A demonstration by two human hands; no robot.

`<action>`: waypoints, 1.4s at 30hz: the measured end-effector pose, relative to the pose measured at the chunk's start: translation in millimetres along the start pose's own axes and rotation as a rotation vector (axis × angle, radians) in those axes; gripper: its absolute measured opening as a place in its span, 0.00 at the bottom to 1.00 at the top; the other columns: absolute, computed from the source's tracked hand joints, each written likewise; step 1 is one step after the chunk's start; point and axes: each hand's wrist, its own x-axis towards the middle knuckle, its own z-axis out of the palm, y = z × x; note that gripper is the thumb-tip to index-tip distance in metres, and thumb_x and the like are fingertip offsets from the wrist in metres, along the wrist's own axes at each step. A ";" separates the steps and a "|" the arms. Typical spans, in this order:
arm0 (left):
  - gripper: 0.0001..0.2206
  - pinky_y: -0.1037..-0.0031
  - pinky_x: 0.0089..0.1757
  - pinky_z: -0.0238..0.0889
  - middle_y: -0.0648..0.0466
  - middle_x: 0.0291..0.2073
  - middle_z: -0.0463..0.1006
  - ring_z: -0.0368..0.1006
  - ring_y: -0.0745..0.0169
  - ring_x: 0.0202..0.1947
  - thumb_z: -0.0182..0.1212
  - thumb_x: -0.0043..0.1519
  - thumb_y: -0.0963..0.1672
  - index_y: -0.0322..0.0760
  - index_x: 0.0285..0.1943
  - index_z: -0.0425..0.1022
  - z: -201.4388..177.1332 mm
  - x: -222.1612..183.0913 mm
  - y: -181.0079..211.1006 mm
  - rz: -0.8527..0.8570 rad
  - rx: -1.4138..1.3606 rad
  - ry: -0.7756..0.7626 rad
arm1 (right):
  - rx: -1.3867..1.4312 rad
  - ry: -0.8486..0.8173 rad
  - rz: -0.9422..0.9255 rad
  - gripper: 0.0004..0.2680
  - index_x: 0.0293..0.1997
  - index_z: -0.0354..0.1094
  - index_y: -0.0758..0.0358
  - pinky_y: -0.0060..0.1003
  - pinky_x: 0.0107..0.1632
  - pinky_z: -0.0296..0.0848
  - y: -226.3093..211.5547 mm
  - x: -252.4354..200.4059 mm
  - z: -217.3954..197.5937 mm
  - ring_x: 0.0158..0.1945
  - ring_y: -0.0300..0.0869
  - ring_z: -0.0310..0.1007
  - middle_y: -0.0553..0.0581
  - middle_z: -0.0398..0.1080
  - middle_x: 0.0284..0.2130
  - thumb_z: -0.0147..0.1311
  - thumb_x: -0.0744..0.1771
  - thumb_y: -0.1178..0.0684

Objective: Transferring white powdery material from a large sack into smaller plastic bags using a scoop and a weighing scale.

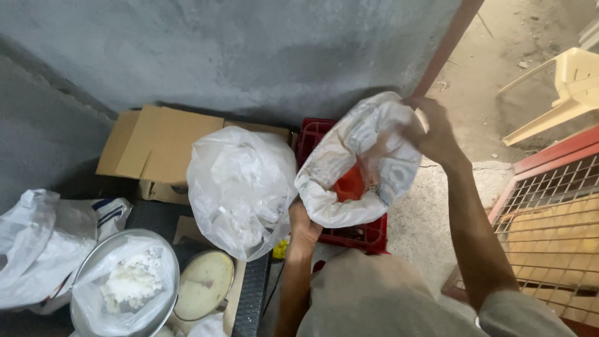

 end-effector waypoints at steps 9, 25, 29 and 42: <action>0.19 0.57 0.50 0.72 0.41 0.52 0.79 0.77 0.46 0.50 0.48 0.68 0.44 0.25 0.63 0.70 15.2 31.3 31.4 -0.138 0.100 -0.029 | -0.747 -0.552 -0.073 0.39 0.72 0.51 0.39 0.69 0.67 0.53 0.0 34.5 16.5 0.75 0.53 0.44 0.52 0.49 0.72 0.73 0.54 0.39; 0.17 0.64 0.52 0.72 0.40 0.53 0.78 0.77 0.51 0.51 0.48 0.68 0.41 0.22 0.64 0.69 -8.2 8.1 78.5 -0.025 0.199 -0.048 | -0.592 -0.490 -0.017 0.12 0.54 0.78 0.51 0.42 0.52 0.77 72.7 69.2 -7.8 0.45 0.47 0.80 0.56 0.80 0.45 0.63 0.65 0.53; 0.17 0.67 0.50 0.71 0.41 0.51 0.80 0.77 0.53 0.48 0.50 0.69 0.41 0.21 0.62 0.72 -38.4 15.7 84.2 0.007 0.455 0.033 | -0.328 -0.536 0.119 0.14 0.52 0.78 0.57 0.44 0.58 0.72 77.3 71.2 -8.1 0.51 0.49 0.77 0.59 0.80 0.45 0.65 0.61 0.57; 0.36 0.49 0.60 0.57 0.39 0.70 0.64 0.58 0.38 0.70 0.55 0.59 0.60 0.48 0.76 0.60 41.7 -74.7 89.3 0.194 0.914 0.230 | -0.813 -0.659 -0.227 0.31 0.69 0.54 0.44 0.76 0.67 0.37 -37.1 13.1 4.0 0.75 0.54 0.44 0.55 0.50 0.71 0.67 0.59 0.39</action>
